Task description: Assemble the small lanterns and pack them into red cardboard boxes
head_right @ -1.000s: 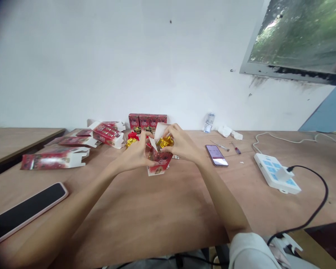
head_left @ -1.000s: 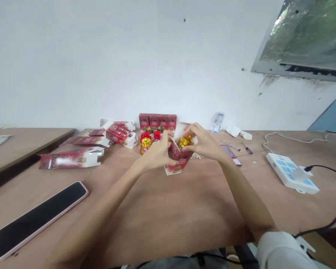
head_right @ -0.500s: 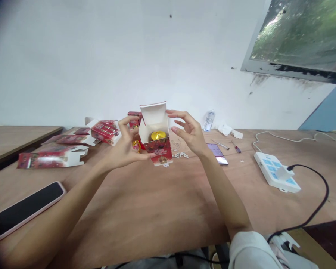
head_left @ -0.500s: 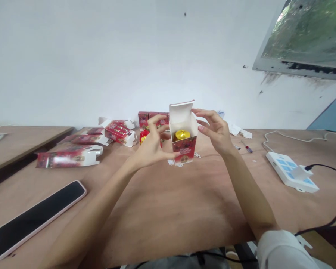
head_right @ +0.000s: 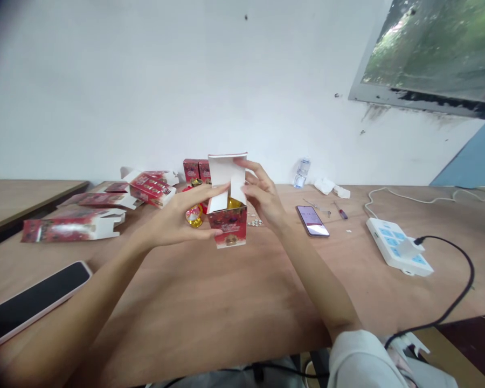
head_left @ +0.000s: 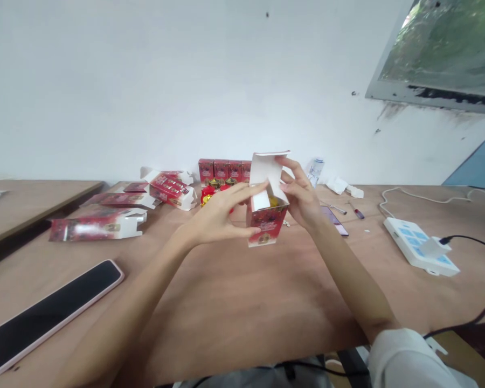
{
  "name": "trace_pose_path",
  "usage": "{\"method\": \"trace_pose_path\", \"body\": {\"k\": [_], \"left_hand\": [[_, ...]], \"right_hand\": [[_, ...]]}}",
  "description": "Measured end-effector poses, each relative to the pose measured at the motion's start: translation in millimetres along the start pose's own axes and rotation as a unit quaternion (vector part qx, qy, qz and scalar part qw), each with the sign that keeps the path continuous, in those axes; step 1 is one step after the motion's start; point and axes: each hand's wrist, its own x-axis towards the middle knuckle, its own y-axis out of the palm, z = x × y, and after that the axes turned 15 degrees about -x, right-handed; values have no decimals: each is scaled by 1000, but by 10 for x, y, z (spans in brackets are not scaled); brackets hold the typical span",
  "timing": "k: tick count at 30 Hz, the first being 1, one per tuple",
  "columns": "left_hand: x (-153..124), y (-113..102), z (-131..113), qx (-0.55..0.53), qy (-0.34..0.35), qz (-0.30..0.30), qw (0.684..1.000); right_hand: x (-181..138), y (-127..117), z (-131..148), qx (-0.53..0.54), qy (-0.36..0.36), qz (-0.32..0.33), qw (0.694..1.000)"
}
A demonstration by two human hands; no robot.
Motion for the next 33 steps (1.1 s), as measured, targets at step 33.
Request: {"method": "trace_pose_path", "body": {"k": [33], "left_hand": [[-41, -72, 31, -83, -72, -79, 991]], "right_hand": [[-89, -21, 178, -69, -127, 29, 989]]}}
